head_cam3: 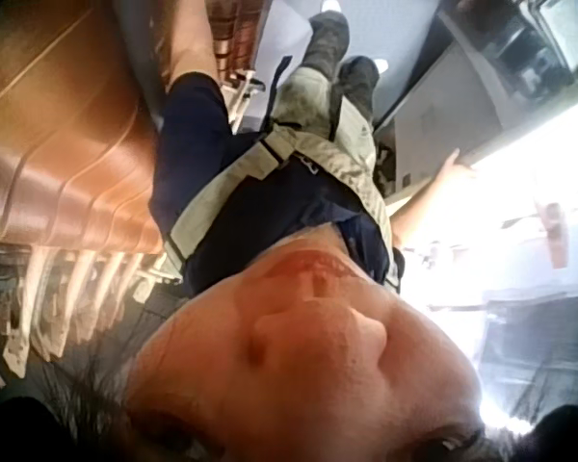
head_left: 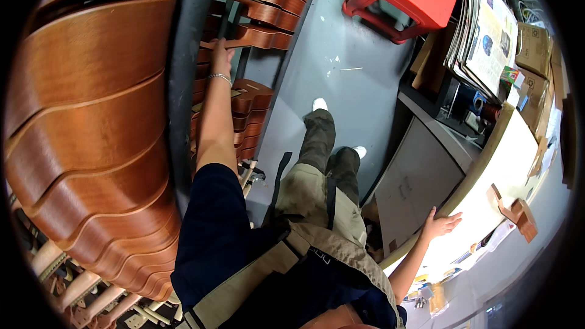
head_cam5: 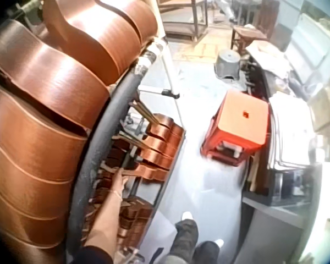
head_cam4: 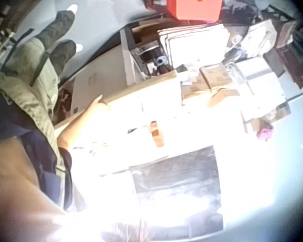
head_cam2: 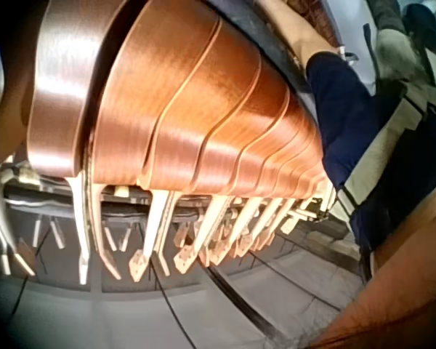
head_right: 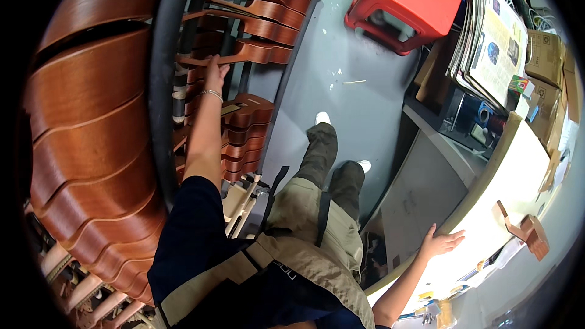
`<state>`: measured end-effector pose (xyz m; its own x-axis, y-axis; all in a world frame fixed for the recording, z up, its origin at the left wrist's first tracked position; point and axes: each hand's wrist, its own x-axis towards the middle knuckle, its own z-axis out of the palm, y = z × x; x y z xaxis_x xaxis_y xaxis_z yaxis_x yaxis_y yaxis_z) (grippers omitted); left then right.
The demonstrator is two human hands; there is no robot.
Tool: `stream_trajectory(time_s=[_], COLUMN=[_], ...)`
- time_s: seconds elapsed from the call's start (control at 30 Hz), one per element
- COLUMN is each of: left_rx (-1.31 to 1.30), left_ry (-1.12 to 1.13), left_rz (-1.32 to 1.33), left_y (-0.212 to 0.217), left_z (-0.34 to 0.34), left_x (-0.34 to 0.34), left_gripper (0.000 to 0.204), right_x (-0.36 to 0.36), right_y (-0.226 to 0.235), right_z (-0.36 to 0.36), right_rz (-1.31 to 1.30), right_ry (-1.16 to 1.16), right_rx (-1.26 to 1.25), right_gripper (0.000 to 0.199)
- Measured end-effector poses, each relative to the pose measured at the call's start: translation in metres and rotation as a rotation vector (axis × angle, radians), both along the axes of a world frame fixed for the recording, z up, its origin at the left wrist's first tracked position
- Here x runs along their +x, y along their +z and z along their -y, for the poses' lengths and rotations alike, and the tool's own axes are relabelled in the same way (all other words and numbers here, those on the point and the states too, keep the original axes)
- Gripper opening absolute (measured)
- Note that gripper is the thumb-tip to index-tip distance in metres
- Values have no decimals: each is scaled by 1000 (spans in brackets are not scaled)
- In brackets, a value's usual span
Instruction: The person repeatedly picks up unfinished guitar bodies from a rack, scrapes the edges with a small tool, and marks the sides with a pen. The person then returns the guitar to the rack and repeats the process with another unit.
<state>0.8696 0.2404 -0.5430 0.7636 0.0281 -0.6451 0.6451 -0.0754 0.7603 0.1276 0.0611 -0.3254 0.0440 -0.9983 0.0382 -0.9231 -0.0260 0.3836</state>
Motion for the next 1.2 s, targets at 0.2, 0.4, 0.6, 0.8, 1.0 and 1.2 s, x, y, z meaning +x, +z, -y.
stream_trajectory(time_s=[0.2, 0.4, 0.6, 0.8, 1.0, 1.2], left_rx=[-53, -66, 724, 62, 109, -260], left_ry=[96, 528, 617, 179, -589, -442], left_rz=[-46, -844, -140, 178, 579, 695], left_y=[-5, 7, 47, 43, 46, 210], left_z=[7, -55, -109, -98, -62, 8], left_x=[41, -38, -88, -128, -213, -307], left_gripper=[33, 59, 49, 28, 25, 23], right_x=[-3, 5, 7, 8, 16, 3], right_y=[3, 5, 5, 8, 10, 2], right_z=[2, 1, 1, 0, -1, -2], right_rz=[18, 40, 21, -3, -31, 251], right_ry=[51, 18, 16, 22, -45, 4], right_rx=[9, 37, 37, 14, 14, -21], right_gripper=[102, 99, 98, 93, 90, 90])
